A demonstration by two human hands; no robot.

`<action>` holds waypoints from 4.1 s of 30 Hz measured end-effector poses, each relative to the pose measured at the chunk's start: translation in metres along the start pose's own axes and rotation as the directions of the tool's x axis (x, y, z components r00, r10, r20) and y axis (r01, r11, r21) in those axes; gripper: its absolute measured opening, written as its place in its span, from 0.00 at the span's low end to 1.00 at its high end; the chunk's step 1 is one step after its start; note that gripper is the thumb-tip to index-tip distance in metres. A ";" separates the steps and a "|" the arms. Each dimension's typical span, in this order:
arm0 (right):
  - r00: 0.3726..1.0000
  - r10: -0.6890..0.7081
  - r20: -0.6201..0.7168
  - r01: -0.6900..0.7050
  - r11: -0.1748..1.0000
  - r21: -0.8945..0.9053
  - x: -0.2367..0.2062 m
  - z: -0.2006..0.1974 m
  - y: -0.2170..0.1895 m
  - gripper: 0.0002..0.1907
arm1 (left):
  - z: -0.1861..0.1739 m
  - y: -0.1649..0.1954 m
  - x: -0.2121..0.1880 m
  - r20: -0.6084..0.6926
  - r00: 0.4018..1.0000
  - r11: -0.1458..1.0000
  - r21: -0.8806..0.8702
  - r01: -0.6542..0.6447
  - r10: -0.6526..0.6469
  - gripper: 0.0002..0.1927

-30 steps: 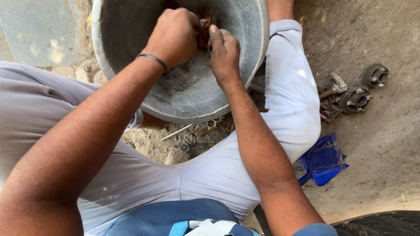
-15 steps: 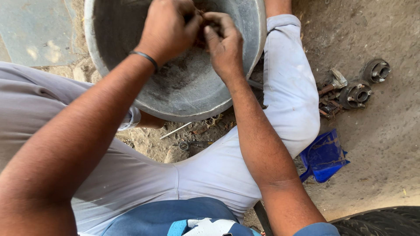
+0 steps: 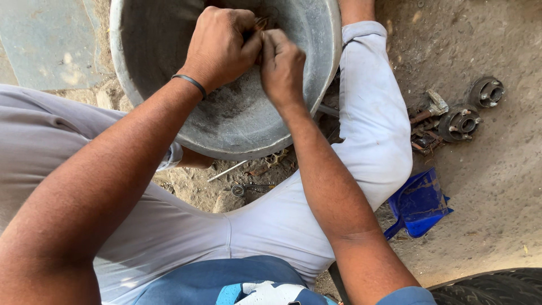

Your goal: The person sits on the ground with a large stone bowl and cleans small rusty metal parts, rubbing and picking at each piece by hand over the bowl. They then place a part on a metal plate and strike it with a hammer while holding a stone, before resuming hand-cleaning of the parts.

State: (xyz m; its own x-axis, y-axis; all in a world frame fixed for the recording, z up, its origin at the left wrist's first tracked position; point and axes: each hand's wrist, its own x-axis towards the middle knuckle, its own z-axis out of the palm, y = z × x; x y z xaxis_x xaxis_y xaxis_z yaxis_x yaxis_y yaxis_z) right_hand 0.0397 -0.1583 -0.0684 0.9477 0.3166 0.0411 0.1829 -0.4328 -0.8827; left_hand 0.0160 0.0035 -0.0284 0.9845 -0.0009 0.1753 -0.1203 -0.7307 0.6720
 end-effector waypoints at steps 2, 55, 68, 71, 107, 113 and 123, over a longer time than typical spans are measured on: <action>0.967 0.251 0.047 -0.254 0.964 0.077 0.005 -0.003 0.002 0.18 | 0.002 0.002 -0.003 0.005 0.998 0.996 -0.067 -0.064 0.064 0.12; 0.876 0.452 0.166 -0.442 0.619 0.649 0.014 -0.018 0.004 0.10 | -0.037 0.019 0.009 0.336 0.941 0.942 -0.306 0.137 -0.028 0.06; 0.987 0.114 0.111 -0.159 0.738 0.655 0.012 -0.027 0.004 0.11 | -0.022 -0.021 0.005 0.236 0.969 0.992 -0.084 0.099 -0.077 0.16; 0.983 0.101 0.152 -0.178 0.698 0.693 0.007 -0.026 -0.006 0.10 | -0.018 -0.020 0.000 0.268 0.939 0.837 -0.445 0.319 -0.215 0.16; 0.950 0.310 -0.019 -0.275 0.868 0.413 0.013 -0.011 0.007 0.08 | -0.023 -0.001 0.002 0.500 0.829 0.618 -0.576 0.535 -0.252 0.05; 0.963 0.271 0.003 -0.250 0.884 0.395 0.011 -0.015 -0.005 0.08 | -0.031 -0.009 0.004 0.191 0.947 0.679 -0.662 0.317 -0.257 0.11; 0.981 -0.129 -0.145 0.125 0.992 -0.035 0.008 -0.017 -0.003 0.09 | -0.039 0.000 0.000 0.154 0.976 0.555 -0.804 0.215 -0.154 0.12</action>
State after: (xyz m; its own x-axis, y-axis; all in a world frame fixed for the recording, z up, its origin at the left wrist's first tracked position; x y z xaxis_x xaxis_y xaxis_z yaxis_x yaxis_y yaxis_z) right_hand 0.0517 -0.1691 -0.0572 0.9441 0.2439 0.2219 0.3090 -0.4191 -0.8537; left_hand 0.0107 0.0301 -0.0008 0.9990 0.0068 -0.0436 0.0422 0.1431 0.9888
